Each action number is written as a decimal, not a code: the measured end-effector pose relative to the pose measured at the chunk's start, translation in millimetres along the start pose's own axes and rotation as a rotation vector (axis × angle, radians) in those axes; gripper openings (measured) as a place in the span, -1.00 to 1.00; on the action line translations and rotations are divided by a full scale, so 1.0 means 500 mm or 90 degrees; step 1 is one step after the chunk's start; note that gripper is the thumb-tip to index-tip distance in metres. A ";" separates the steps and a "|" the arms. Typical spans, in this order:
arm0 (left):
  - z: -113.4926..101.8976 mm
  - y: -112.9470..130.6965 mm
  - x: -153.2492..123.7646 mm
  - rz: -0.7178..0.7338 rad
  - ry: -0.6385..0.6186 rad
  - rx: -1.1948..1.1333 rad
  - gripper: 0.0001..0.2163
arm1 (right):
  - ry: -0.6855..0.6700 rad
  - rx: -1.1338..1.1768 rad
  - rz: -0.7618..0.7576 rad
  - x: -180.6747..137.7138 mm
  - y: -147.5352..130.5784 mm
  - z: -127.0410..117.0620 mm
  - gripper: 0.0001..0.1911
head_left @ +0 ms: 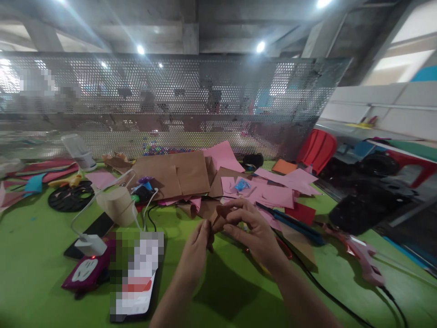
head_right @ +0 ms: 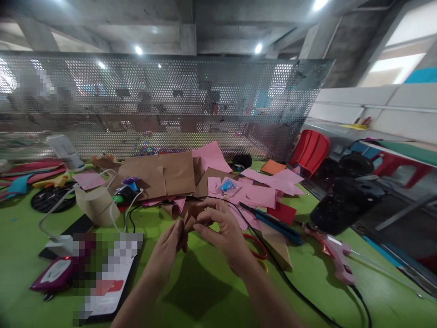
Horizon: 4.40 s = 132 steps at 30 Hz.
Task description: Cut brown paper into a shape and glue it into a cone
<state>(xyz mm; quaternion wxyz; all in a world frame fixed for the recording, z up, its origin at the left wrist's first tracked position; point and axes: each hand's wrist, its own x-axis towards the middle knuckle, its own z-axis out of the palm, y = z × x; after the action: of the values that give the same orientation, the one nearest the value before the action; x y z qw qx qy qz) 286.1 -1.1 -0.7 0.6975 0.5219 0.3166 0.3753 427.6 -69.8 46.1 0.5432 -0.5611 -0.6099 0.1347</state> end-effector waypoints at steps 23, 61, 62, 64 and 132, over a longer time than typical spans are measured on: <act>0.003 0.002 -0.006 -0.009 -0.070 -0.003 -0.61 | 0.059 -0.112 -0.036 0.002 -0.012 0.010 -0.79; -0.006 0.003 0.007 -0.066 -0.142 -0.076 -0.71 | 0.174 -0.031 0.014 0.012 0.019 0.005 -0.84; -0.006 0.003 0.007 -0.069 -0.147 -0.075 -0.71 | 0.176 -0.030 0.017 0.011 0.019 0.005 -0.84; -0.006 0.004 0.006 -0.068 -0.152 -0.066 -0.73 | 0.181 -0.036 0.017 0.010 0.019 0.005 -0.85; 0.006 0.010 0.004 0.042 -0.123 0.118 -0.76 | 0.232 -0.021 0.020 0.007 0.019 0.004 -0.84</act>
<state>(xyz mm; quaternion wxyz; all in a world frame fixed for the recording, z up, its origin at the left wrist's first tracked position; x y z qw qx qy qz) 289.0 0.0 4.7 0.6608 0.6277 0.2640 0.3156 431.8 -62.8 39.6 0.6332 -0.5946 -0.4947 0.0296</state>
